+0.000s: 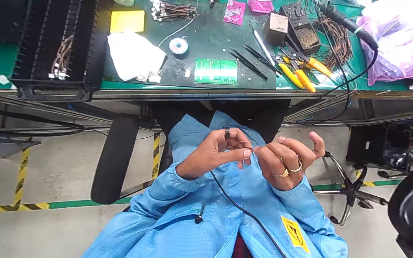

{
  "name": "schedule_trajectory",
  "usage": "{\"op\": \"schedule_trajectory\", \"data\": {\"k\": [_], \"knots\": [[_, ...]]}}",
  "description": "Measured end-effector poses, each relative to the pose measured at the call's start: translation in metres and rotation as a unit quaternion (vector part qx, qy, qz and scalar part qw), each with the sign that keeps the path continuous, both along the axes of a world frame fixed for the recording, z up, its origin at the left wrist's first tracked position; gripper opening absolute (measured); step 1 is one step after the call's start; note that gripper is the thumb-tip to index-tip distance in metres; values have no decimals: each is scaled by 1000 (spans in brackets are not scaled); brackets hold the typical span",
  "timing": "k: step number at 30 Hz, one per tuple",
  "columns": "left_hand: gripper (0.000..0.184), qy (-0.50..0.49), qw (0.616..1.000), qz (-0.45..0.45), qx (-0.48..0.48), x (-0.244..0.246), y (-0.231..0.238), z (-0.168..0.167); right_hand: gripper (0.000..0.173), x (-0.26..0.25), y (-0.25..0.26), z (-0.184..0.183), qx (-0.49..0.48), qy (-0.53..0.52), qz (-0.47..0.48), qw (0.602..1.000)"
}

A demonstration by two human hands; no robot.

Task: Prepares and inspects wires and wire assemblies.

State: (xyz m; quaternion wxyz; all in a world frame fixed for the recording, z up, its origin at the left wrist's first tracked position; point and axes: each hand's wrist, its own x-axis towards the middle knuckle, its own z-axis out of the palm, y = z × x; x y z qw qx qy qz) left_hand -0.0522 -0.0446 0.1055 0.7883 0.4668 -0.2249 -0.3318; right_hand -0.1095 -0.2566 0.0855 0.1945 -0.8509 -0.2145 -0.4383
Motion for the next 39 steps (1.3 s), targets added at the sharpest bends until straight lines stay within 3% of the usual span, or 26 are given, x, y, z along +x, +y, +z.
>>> {"op": "schedule_trajectory", "data": {"k": [5,8,10,13,14,15,16,18,19,20,21,23,29,34,36,37,39], "knots": [[9,-145,977,146,61,-6,-6,-5,9,1,4,-1,41,29,0,999],[6,-293,919,230,127,-7,-5,-10,12,0,14,-6,209,150,76,963],[5,-390,863,277,165,-7,-5,-13,13,-5,25,-8,386,273,161,866],[8,-529,757,317,214,-6,-3,-14,11,-12,34,-1,633,430,220,605],[8,-554,738,317,219,-4,-2,-13,10,-13,33,1,661,455,224,553],[8,-559,737,314,215,-4,0,-12,10,-13,31,2,659,457,232,551],[8,-548,750,308,206,-3,1,-11,11,-13,27,2,626,437,240,599],[7,-501,798,288,174,-2,3,-9,17,-8,19,-3,485,330,213,782],[6,-470,824,275,158,-2,4,-8,20,-6,15,-6,401,261,175,860],[6,-443,844,267,143,-3,4,-6,22,-3,10,-7,324,197,138,915],[6,-423,858,261,131,-3,4,-4,23,-2,6,-6,254,148,109,949],[7,-396,875,250,122,-4,4,-3,19,-1,4,-1,162,75,74,981],[8,-383,882,243,128,-6,1,-1,18,-2,5,-1,97,11,62,993],[6,-407,873,239,126,-3,0,-2,9,1,10,-2,163,57,97,980],[6,-461,844,241,133,2,1,-4,5,0,16,-2,293,164,175,926],[7,-501,819,244,138,5,2,-5,6,-1,19,-2,385,234,225,864],[8,-566,771,249,152,8,5,-6,8,-5,25,-4,544,353,291,704]]}}
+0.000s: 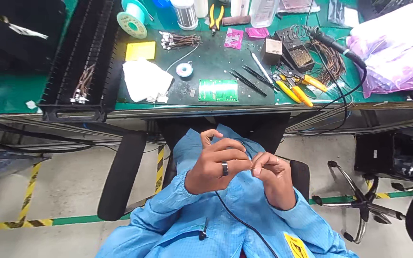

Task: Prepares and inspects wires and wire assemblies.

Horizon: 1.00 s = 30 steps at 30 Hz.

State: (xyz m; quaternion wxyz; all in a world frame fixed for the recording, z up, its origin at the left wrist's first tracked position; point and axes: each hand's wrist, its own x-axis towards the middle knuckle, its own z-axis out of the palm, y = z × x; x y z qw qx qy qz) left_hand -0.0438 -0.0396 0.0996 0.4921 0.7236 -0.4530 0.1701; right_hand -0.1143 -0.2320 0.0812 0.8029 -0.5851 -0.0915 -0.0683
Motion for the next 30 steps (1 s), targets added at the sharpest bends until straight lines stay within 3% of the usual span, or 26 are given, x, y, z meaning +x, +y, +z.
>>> {"op": "schedule_trajectory", "data": {"k": [1,3,7,10,13,18,20,23,26,28,30], "knots": [[9,-18,1000,1,11,1,1,-1,8,-1,1,-2,50,48,33,997],[8,-15,1000,-4,25,4,4,-2,8,0,-3,-5,61,63,62,994],[10,50,996,61,43,28,20,9,17,11,-20,-15,-79,-1,1,997],[14,23,973,196,120,94,49,46,22,20,-30,-23,-161,-36,-55,985],[24,49,923,323,204,186,71,70,20,25,-31,-35,-236,-61,-65,968],[24,127,870,372,299,278,73,57,24,24,-26,-63,-344,-38,-39,937],[30,105,876,375,284,283,74,48,27,24,-25,-68,-362,-36,-27,931],[54,64,874,411,252,260,85,55,29,25,-23,-70,-358,-51,-12,932],[35,43,860,463,212,214,109,80,29,23,-26,-73,-358,-46,-8,933],[27,117,815,508,254,185,147,100,29,22,-27,-75,-360,-43,-2,932],[28,213,742,559,303,166,188,111,31,21,-26,-74,-368,-45,5,929]]}}
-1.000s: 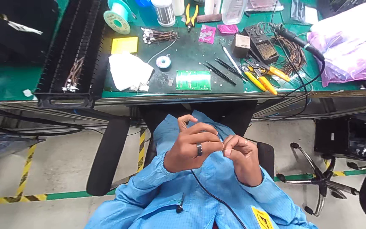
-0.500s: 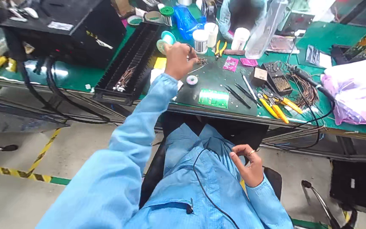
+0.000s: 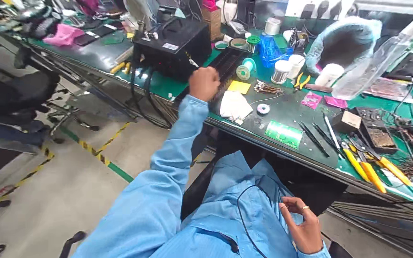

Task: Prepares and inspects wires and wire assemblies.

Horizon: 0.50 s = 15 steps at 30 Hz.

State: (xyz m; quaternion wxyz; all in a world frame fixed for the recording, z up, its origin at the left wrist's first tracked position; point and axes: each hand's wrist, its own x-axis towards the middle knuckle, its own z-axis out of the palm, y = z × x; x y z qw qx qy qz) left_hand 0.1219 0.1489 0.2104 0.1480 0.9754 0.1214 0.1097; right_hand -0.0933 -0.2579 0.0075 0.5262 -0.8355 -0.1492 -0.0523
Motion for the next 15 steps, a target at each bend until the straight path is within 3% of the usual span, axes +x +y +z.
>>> {"op": "schedule_trajectory", "data": {"k": [3,6,11,15], "knots": [[38,112,989,93,20,-14,49,-9,34,7,1,10,-38,-32,7,999],[42,148,986,54,46,-17,56,-20,40,28,-8,45,-150,-105,-45,982],[36,78,993,83,38,-23,58,-26,52,109,-62,88,-305,-217,-192,907],[35,-6,996,94,-5,-30,66,-26,70,156,-101,84,-358,-130,-217,899]]}}
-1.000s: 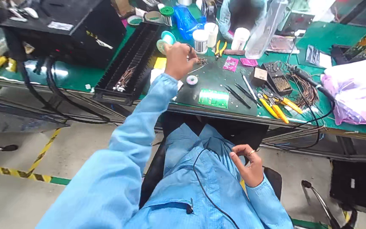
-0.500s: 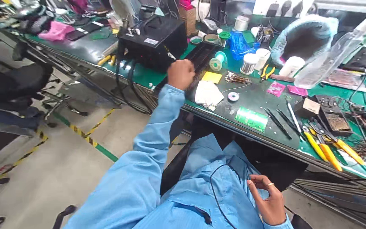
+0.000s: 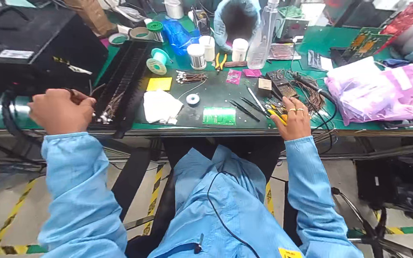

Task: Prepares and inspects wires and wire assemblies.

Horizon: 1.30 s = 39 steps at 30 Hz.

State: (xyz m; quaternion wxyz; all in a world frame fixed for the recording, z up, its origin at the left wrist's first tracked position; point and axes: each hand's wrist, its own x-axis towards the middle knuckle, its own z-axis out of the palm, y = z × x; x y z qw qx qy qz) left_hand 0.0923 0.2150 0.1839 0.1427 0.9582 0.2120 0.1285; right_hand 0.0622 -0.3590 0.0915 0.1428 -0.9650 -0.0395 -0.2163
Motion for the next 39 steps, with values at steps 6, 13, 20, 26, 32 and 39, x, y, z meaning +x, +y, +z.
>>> {"op": "schedule_trajectory", "data": {"k": [6,13,20,26,32,39], "knots": [[39,-57,997,-26,-46,1,11,1,69,7,-21,-25,4,10,5,1000],[24,-245,937,-61,-241,13,28,-17,95,5,-28,-42,38,-95,-22,995],[18,-236,799,-205,-513,-22,-39,9,106,6,-31,-49,55,-199,7,978],[36,-129,663,-408,-614,-44,-151,-3,78,6,-32,-47,103,-224,17,969],[14,-41,534,-410,-739,-76,-236,-36,54,-26,-7,-16,188,-332,117,917],[10,-142,597,-387,-688,-114,-288,-47,41,-141,113,9,640,-4,268,720]]}}
